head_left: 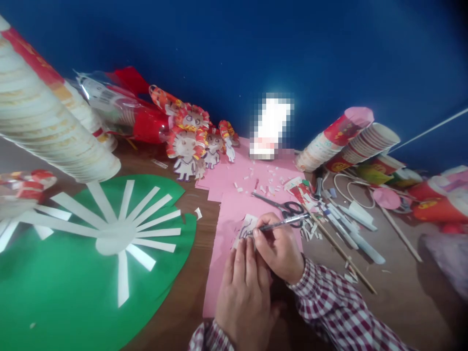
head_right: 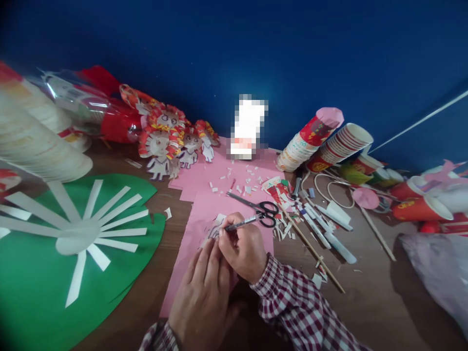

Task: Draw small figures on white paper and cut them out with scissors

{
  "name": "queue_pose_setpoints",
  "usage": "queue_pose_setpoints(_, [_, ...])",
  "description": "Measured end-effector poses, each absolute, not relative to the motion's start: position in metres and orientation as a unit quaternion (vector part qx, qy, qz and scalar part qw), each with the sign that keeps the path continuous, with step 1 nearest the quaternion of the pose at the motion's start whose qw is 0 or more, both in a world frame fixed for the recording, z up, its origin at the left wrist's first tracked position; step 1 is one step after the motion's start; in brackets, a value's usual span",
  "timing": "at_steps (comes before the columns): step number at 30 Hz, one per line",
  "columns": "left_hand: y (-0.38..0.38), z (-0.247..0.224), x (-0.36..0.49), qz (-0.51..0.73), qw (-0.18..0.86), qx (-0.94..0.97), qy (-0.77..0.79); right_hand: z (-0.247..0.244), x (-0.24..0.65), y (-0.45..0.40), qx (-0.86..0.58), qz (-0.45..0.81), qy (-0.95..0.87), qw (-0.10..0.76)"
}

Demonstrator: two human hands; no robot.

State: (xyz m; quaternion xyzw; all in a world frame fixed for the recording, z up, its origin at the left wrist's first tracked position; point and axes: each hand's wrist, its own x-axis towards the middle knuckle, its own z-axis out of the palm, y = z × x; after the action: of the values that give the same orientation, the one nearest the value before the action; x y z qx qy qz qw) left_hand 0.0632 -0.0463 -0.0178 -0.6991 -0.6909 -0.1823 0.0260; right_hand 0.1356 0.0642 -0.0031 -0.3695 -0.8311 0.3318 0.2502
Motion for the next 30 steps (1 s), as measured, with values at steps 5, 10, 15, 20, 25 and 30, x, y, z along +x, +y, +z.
queue_pose_setpoints(5, [-0.0467, -0.0174, 0.0638, -0.178, 0.024, -0.698, -0.693, -0.0019, 0.1361, 0.0638, -0.369, 0.337, -0.832, 0.241])
queue_pose_setpoints(10, [-0.0469, -0.0165, 0.0641, -0.175, 0.027, -0.696, -0.696, -0.0006, 0.1353, 0.0636, -0.365, 0.346, -0.832, 0.233])
queue_pose_setpoints(15, [-0.0464, -0.0159, 0.064, -0.175, 0.028, -0.697, -0.695, 0.0, 0.1351, 0.0626, -0.365, 0.354, -0.832, 0.221])
queue_pose_setpoints(20, [-0.0467, -0.015, 0.0635, -0.174, 0.026, -0.699, -0.693, -0.0002, 0.1349, 0.0626, -0.366, 0.349, -0.833, 0.224])
queue_pose_setpoints(25, [-0.0464, -0.0146, 0.0637, -0.174, 0.029, -0.695, -0.697, -0.0002, 0.1347, 0.0624, -0.368, 0.347, -0.834, 0.219])
queue_pose_setpoints(30, [-0.0471, -0.0169, 0.0643, -0.169, 0.022, -0.696, -0.697, -0.0012, 0.1343, 0.0634, -0.371, 0.343, -0.834, 0.223])
